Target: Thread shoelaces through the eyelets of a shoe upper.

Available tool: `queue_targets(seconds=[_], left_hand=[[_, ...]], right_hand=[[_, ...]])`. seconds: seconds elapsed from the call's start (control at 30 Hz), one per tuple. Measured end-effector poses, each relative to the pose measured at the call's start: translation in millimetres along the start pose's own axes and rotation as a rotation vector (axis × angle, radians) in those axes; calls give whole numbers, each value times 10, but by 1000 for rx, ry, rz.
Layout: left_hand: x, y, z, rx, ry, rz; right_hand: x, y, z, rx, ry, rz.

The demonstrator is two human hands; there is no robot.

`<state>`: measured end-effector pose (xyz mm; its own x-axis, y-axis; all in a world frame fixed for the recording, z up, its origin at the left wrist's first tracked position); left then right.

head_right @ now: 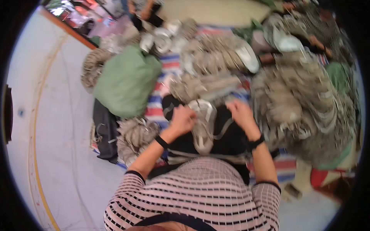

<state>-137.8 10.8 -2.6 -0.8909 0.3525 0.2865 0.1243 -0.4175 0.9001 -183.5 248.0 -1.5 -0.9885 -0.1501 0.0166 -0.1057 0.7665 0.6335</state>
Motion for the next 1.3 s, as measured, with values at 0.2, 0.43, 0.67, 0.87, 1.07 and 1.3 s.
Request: queue_targets(seconds=[0.2,0.43,0.67,0.87,1.07,1.3], left_hand=[[295,139,80,-180,-52,61],[282,-116,249,-178,-55,-83],[266,-185,290,-121,-88,-129],[252,-209,312,-79,-127,-168],[264,-239,326,-64,-146,-193],[391,-196,265,-84,-173,-200]], right_hand=[[-197,-4,487,469,-209,-182],[-315,-655,-232,-186,185,-175],[-402,-795,-300,-263,270,-232],[-374,-903,-275,-223,263,-259],[-304,-974,-206,-213,200,-292],[-71,-1111,-187,-28,64,-495]])
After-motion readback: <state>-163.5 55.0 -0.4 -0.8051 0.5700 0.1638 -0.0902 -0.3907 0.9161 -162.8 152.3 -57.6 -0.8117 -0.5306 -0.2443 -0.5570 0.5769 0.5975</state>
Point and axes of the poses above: each hand's wrist, its own x-axis towards the middle knuckle, its own y-axis out of the back of the hand, z = x × y, the point moved 8 cm from there along x, towards the middle knuckle, and after that the axes turned 1 degree about z, right-handed, at the moved point
